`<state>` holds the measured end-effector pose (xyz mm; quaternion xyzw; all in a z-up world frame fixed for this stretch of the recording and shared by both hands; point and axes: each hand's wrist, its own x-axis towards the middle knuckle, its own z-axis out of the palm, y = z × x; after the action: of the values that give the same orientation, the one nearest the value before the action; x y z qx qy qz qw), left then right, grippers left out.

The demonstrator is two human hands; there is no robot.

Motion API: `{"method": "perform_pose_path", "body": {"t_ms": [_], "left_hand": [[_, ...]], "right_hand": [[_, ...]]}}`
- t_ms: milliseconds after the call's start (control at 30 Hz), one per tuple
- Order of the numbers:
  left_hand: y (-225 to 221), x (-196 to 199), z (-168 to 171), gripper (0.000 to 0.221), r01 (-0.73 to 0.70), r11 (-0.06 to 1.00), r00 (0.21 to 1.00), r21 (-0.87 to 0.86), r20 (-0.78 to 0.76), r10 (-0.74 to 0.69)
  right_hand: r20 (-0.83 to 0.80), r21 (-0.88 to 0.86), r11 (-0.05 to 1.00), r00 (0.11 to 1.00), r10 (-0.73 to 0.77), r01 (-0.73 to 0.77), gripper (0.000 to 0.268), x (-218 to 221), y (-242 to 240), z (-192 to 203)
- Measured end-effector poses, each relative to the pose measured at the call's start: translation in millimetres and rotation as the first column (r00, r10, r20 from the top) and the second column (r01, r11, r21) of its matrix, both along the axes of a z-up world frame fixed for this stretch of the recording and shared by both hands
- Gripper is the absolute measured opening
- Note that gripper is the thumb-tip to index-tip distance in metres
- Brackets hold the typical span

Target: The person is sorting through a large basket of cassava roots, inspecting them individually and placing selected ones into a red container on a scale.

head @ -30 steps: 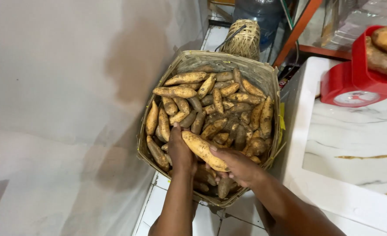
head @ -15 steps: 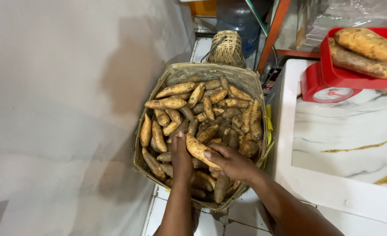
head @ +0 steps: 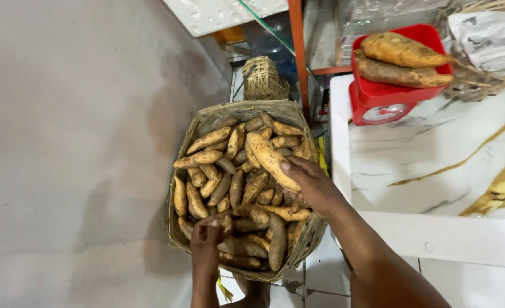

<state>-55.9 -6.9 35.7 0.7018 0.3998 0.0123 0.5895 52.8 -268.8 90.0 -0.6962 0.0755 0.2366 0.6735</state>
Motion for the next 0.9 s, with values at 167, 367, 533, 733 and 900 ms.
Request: {"method": "perform_pose_path", "body": {"t_ms": [167, 367, 533, 733, 900], "left_hand": [[29.2, -30.9, -5.1, 0.037, 0.031, 0.996, 0.999, 0.086, -0.037, -0.028], [88.0, -107.6, -92.9, 0.035, 0.165, 0.922, 0.935, 0.349, -0.354, -0.033], [62.5, -90.4, -62.6, 0.033, -0.060, 0.982, 0.926, 0.181, -0.356, 0.122], [75.5, -89.0, -84.6, 0.034, 0.117, 0.972, 0.884, 0.205, -0.467, -0.008], [69.6, -82.6, -86.7, 0.036, 0.123, 0.973, 0.872, 0.197, -0.490, -0.011]], "right_hand": [[0.225, 0.005, 0.992, 0.966, -0.126, 0.129, 0.066, 6.6, -52.1, 25.5], [0.820, -0.157, 0.925, 0.568, -0.073, 0.346, 0.044, 28.1, -138.7, 41.7], [0.926, -0.208, 0.865, 0.376, 0.024, 0.456, 0.036, 64.1, -206.3, 67.4], [0.791, -0.439, 0.764, 0.606, 0.080, 0.473, 0.036, 116.2, -266.0, 70.3], [0.556, -0.523, 0.782, 0.831, 0.011, 0.339, 0.037, 129.9, -260.9, 85.8]]}}
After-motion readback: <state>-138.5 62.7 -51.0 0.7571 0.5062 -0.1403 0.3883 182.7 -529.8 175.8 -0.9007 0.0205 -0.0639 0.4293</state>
